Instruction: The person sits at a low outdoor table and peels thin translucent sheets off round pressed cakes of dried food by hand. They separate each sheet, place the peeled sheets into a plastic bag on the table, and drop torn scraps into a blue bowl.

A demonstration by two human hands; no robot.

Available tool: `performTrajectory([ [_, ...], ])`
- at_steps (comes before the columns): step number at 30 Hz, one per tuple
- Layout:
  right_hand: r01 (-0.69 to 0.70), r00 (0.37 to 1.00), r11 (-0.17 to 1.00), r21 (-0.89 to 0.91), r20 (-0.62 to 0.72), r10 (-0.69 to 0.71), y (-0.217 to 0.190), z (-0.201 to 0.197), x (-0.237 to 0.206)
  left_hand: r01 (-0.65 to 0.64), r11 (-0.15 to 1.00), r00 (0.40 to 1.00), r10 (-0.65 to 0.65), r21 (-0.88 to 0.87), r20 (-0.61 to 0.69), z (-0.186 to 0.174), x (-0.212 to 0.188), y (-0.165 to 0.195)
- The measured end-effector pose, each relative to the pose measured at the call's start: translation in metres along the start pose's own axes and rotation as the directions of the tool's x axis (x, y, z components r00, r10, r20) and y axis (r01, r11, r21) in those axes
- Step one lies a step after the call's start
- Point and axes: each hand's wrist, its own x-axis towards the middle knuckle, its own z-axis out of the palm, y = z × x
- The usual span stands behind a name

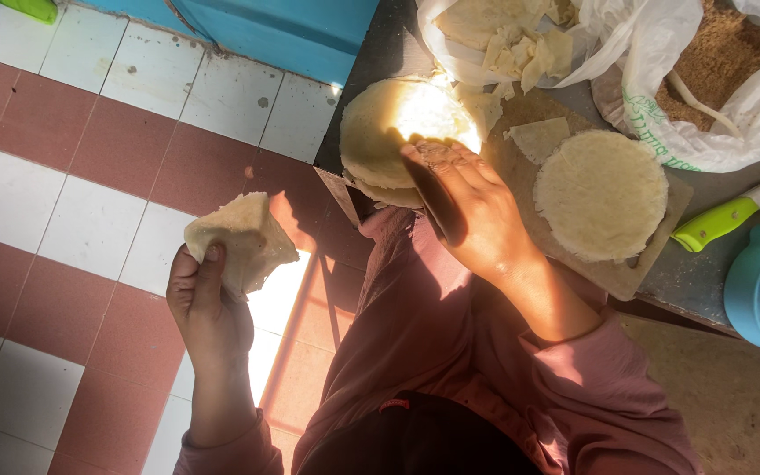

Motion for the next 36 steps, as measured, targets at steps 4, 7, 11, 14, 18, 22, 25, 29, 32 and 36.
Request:
performTrajectory([
  [4, 0.040, 0.998, 0.991, -0.130, -0.039, -0.046, 0.002, -0.011, -0.001, -0.006, 1.000, 0.999, 0.007, -0.012, 0.038, 0.008, -0.003, 0.011],
  [7, 0.104, 0.991, 0.976, -0.193, -0.062, -0.118, -0.001, -0.024, 0.004, -0.006, 1.000, 0.997, 0.008, -0.028, 0.071, 0.015, -0.005, 0.021],
  [11, 0.113, 0.993, 0.967, -0.229, -0.001, -0.117, -0.002, -0.046, 0.013, 0.012, 0.999, 0.993, -0.007, -0.037, 0.118, 0.029, -0.008, 0.028],
  [14, 0.023, 0.999, 0.993, -0.119, -0.040, -0.028, -0.020, -0.051, 0.018, 0.076, 0.994, 0.981, -0.060, -0.079, 0.186, 0.037, -0.002, 0.039],
  [18, -0.267, 0.951, 0.690, 0.673, 0.067, 0.302, -0.049, -0.050, 0.012, 0.379, 0.915, 0.884, -0.313, -0.139, 0.348, 0.059, 0.004, 0.055],
  [22, -0.456, 0.875, 0.061, 0.888, 0.435, 0.213, -0.041, -0.040, 0.016, 0.495, 0.855, 0.783, -0.361, -0.156, 0.507, 0.098, 0.015, 0.064],
  [25, -0.342, 0.899, -0.154, 0.927, 0.371, 0.234, -0.024, -0.059, 0.004, 0.158, 0.975, 0.836, -0.216, 0.155, 0.505, 0.125, 0.012, 0.073],
  [29, -0.393, 0.850, -0.008, 0.920, 0.366, 0.378, -0.011, -0.075, 0.001, -0.012, 0.963, 0.822, -0.145, 0.270, 0.551, 0.133, 0.022, 0.082],
  [32, -0.448, 0.840, 0.226, 0.865, 0.322, 0.436, 0.004, -0.068, 0.021, -0.073, 0.875, 0.846, -0.201, 0.479, 0.494, 0.144, 0.041, 0.078],
  [36, -0.531, 0.834, 0.610, 0.588, 0.239, 0.497, 0.006, -0.051, 0.043, -0.128, 0.812, 0.860, -0.195, 0.569, 0.472, 0.159, 0.065, 0.069],
])
